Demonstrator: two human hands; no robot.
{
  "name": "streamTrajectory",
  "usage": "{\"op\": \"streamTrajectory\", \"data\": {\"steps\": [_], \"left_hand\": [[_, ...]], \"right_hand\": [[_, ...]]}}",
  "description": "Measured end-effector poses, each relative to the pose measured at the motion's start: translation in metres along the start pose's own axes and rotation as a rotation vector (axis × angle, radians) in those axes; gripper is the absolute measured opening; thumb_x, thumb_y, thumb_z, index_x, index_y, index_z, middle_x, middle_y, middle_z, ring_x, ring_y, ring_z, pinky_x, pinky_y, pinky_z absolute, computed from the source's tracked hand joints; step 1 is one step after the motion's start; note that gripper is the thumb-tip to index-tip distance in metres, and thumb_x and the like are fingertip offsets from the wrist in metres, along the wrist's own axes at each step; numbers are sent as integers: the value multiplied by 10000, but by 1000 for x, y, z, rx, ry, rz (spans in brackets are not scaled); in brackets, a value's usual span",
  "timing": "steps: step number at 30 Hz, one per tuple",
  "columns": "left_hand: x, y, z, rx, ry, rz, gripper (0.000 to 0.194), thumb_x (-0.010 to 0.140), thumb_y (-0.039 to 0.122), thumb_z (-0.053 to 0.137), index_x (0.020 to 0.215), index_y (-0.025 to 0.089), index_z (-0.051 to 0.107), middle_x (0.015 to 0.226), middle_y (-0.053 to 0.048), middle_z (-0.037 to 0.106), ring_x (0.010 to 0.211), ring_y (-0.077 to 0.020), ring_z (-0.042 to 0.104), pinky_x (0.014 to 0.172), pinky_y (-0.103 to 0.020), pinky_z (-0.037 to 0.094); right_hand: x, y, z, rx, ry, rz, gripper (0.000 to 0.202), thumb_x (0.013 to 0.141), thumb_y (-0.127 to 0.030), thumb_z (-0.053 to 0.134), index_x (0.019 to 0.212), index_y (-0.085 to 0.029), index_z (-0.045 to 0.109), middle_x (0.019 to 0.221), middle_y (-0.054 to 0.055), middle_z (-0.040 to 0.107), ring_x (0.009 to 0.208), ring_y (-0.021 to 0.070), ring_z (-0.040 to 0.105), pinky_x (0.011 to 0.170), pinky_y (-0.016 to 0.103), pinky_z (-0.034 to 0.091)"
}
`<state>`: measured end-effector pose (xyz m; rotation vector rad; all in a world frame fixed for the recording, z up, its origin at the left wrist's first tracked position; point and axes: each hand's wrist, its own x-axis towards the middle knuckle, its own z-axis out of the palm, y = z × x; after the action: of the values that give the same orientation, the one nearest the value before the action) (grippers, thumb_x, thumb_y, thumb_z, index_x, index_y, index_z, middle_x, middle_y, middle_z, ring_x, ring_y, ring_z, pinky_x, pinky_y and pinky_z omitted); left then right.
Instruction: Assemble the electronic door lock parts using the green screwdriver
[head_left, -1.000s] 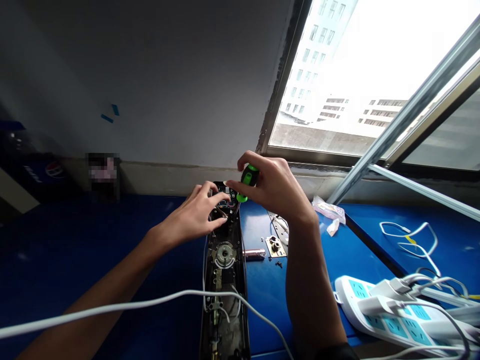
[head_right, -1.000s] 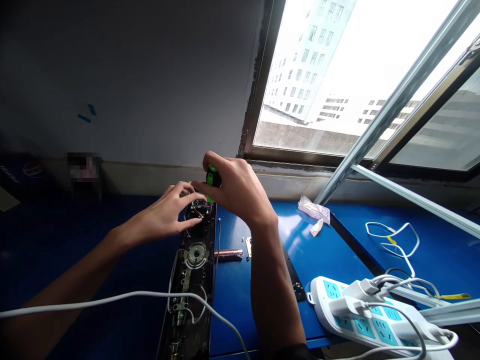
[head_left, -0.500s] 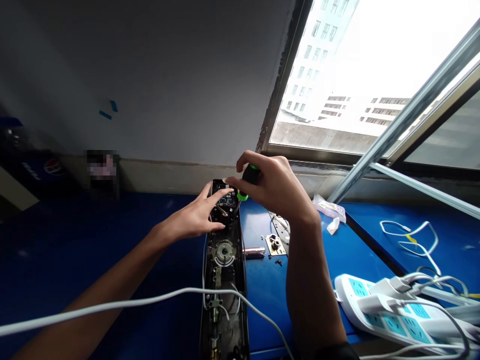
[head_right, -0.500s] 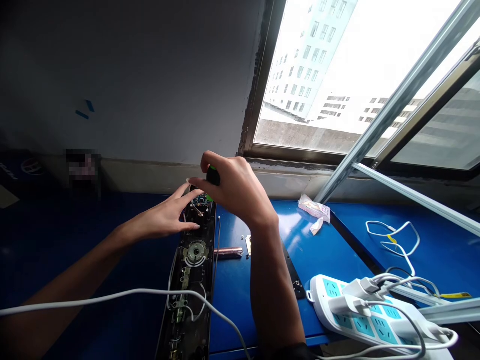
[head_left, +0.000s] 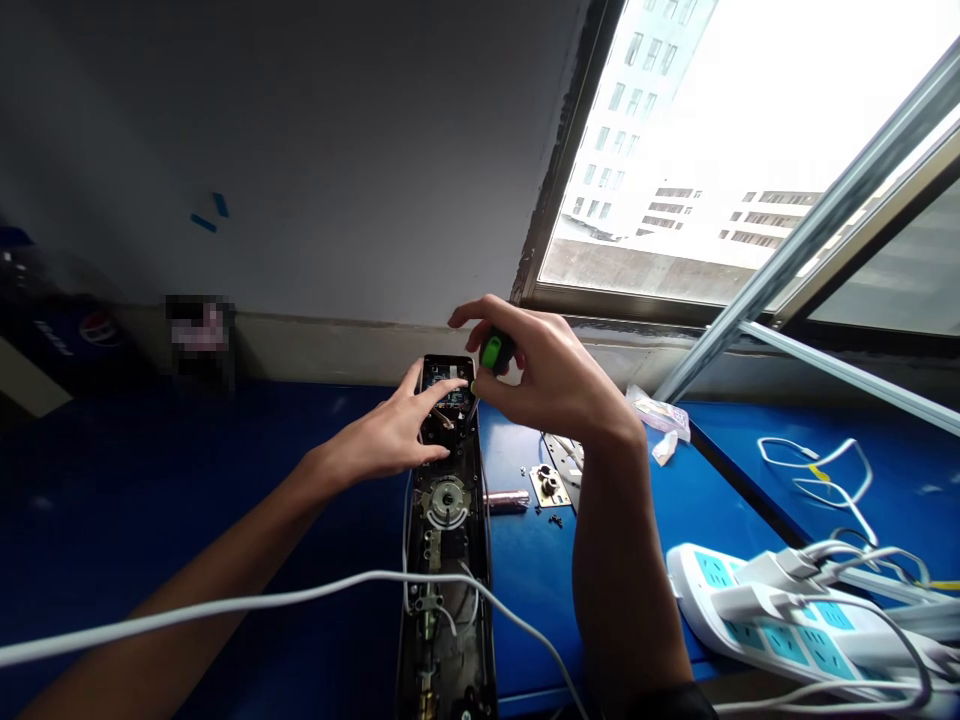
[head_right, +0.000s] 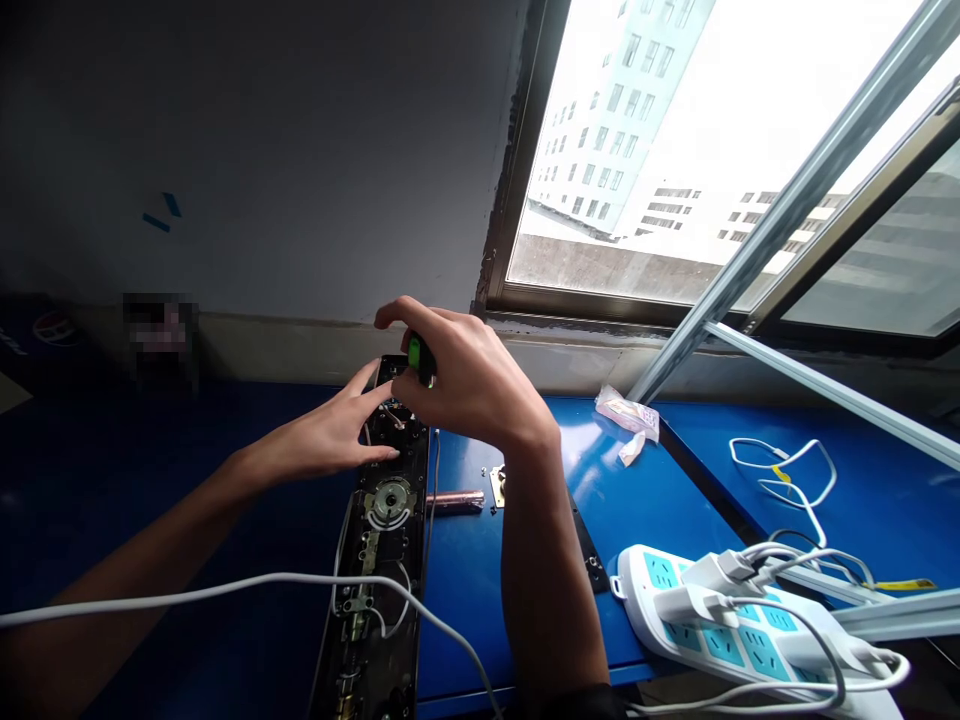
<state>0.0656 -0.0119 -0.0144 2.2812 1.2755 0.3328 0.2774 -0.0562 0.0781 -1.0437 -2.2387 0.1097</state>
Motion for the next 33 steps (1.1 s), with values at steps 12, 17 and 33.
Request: {"op": "streamTrajectory", "data": {"steps": [12, 17, 33], "left_hand": [[-1, 0, 1, -15, 11, -1, 949, 824, 394, 775, 1647, 383, 302, 1768, -65, -198, 1466, -430, 488, 1244, -466, 413], [-2, 2, 0, -2, 4, -15, 943, 827, 357, 768, 1648, 361, 304, 1766, -92, -193, 1504, -433, 429, 1261, -464, 381], [-3, 3, 1, 28, -11, -18, 958, 843, 355, 782, 1658, 399, 282, 1738, -74, -265, 1500, -430, 421, 1255, -472, 390]], "right_hand": [[1, 4, 6, -53, 84, 3, 324, 870, -243, 674, 1193, -219, 664, 838, -14, 676, 657, 114, 514, 607, 288, 394], [1, 5, 5, -52, 80, -14, 329, 855, -151, 625, 1177, -212, 659, 856, -10, 685, 669, 112, 523, 624, 287, 399], [-1, 5, 4, -67, 101, 32, 227, 905, -256, 656, 1127, -207, 663, 837, 1, 686, 682, 123, 551, 635, 287, 414]]}}
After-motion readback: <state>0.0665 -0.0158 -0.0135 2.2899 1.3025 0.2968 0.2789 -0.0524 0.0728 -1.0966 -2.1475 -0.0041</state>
